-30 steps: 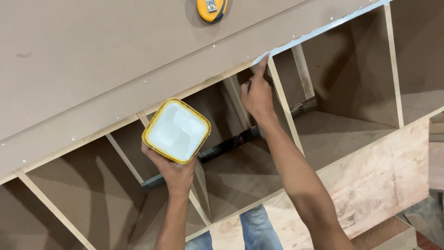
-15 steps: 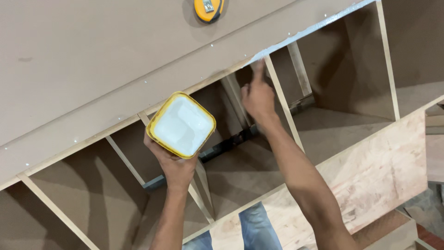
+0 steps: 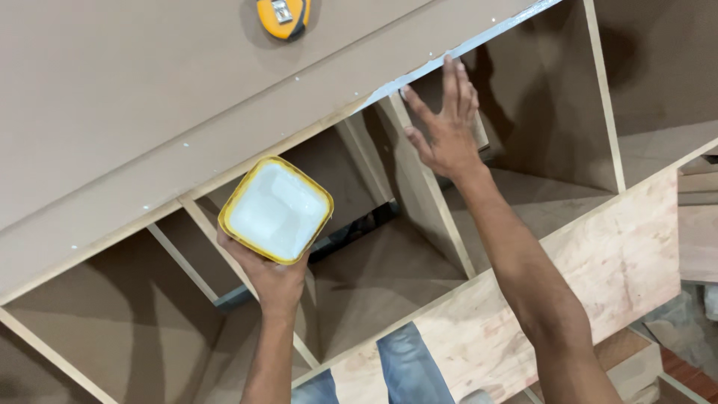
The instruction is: The person measures and marks a wooden cabinet with a tape measure and pencil, then applies a white filler substance by hand along the top edge of the cabinet. The person uses a small container to hold the filler and smooths it along the seam.
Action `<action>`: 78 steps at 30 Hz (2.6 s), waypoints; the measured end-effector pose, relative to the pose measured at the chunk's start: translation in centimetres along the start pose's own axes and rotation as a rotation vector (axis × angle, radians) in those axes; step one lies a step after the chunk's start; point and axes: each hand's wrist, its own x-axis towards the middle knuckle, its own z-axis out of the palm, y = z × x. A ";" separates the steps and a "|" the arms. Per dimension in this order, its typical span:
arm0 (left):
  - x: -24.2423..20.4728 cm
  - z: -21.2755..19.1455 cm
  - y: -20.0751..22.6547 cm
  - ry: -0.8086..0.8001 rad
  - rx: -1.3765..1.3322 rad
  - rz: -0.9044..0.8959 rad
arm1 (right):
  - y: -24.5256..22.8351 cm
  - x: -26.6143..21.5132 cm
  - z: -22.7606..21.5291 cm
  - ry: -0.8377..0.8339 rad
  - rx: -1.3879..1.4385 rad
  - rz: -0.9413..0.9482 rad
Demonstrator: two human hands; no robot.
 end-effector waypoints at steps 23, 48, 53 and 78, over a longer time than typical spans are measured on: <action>-0.6 6.8 2.5 0.068 0.097 -0.013 | 9.1 1.0 1.3 0.111 0.002 0.289; 5.1 3.7 4.1 -0.128 0.021 0.451 | -5.0 -5.0 -9.4 0.357 0.449 0.143; 8.1 -0.8 5.6 -0.217 0.140 0.734 | -17.4 -3.5 -15.7 0.037 0.330 -0.169; 7.9 -7.2 1.9 0.076 -0.122 0.308 | -24.8 -3.8 -5.1 -0.001 1.640 0.266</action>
